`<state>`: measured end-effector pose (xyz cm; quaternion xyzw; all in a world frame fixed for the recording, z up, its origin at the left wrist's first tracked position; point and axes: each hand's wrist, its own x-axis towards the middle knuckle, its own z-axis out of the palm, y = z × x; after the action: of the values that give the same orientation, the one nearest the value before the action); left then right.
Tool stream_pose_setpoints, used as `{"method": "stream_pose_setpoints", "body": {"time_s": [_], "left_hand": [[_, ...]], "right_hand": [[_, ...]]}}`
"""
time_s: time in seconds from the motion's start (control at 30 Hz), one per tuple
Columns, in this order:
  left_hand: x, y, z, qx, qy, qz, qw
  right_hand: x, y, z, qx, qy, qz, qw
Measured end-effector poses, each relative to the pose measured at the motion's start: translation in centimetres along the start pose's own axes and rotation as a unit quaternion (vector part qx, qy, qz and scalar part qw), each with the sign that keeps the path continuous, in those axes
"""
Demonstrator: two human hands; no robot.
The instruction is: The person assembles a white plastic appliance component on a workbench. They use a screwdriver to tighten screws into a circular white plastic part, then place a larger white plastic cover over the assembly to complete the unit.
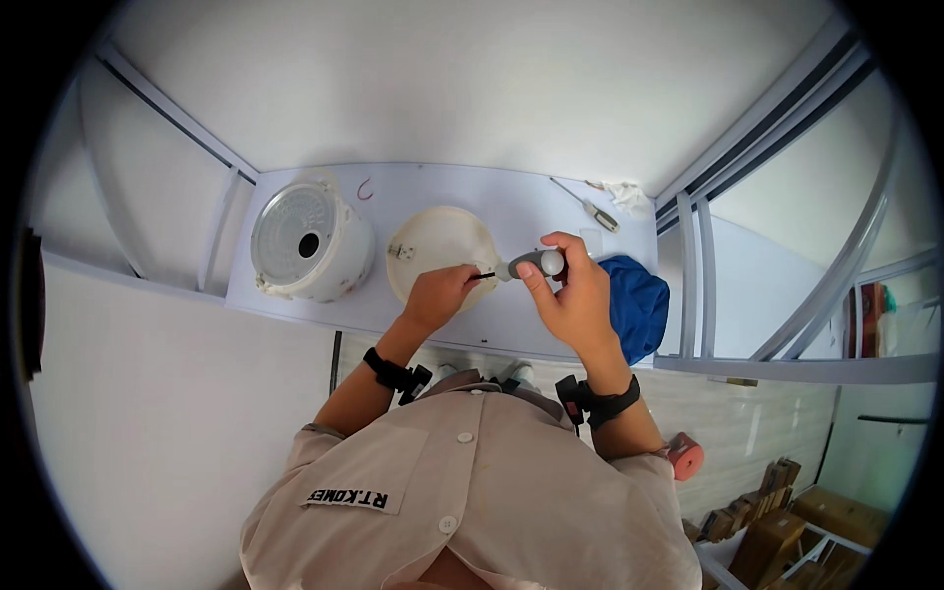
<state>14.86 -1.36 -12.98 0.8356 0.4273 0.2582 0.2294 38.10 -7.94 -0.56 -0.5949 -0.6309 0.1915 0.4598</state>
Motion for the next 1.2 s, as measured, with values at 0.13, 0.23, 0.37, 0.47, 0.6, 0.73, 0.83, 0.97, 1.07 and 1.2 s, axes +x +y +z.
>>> {"method": "stream_pose_setpoints", "body": {"time_s": [0.13, 0.23, 0.37, 0.47, 0.6, 0.73, 0.83, 0.97, 1.07, 1.2], "left_hand": [[0.3, -0.3, 0.2, -0.011, 0.008, 0.072, 0.997], [0.4, -0.4, 0.4, -0.047, 0.017, 0.061, 0.997], [0.5, -0.4, 0.6, -0.128, 0.02, -0.014, 0.991], [0.7, -0.3, 0.4, -0.126, 0.05, -0.048, 0.99], [0.7, -0.1, 0.5, -0.107, 0.094, -0.077, 0.987], [1.0, 0.5, 0.5, -0.052, 0.108, -0.093, 0.988], [1.3, 1.4, 0.2, 0.003, 0.099, -0.117, 0.988], [1.8, 1.7, 0.5, 0.004, 0.106, -0.153, 0.983], [1.9, 2.0, 0.6, -0.051, 0.125, -0.186, 0.973], [2.7, 3.2, -0.2, -0.057, 0.103, -0.223, 0.968]], "right_hand": [[0.2, -0.3, -0.3, 0.0, 0.018, -0.041, 0.999], [0.1, -0.3, -0.4, -0.006, 0.015, -0.042, 0.999], [-0.1, -0.3, -0.8, -0.022, -0.013, -0.035, 0.999], [0.0, 0.1, -0.6, -0.013, -0.012, -0.108, 0.994], [0.0, 0.9, -0.7, -0.014, -0.028, -0.135, 0.99], [0.1, 1.0, -0.8, -0.004, -0.027, -0.151, 0.988], [0.2, 0.9, -0.9, -0.01, -0.036, -0.174, 0.984], [0.4, 1.0, -1.1, -0.017, -0.043, -0.201, 0.979], [0.2, 1.3, -1.4, -0.006, -0.024, -0.17, 0.985], [0.2, 1.8, -2.1, -0.007, -0.021, -0.146, 0.989]]}}
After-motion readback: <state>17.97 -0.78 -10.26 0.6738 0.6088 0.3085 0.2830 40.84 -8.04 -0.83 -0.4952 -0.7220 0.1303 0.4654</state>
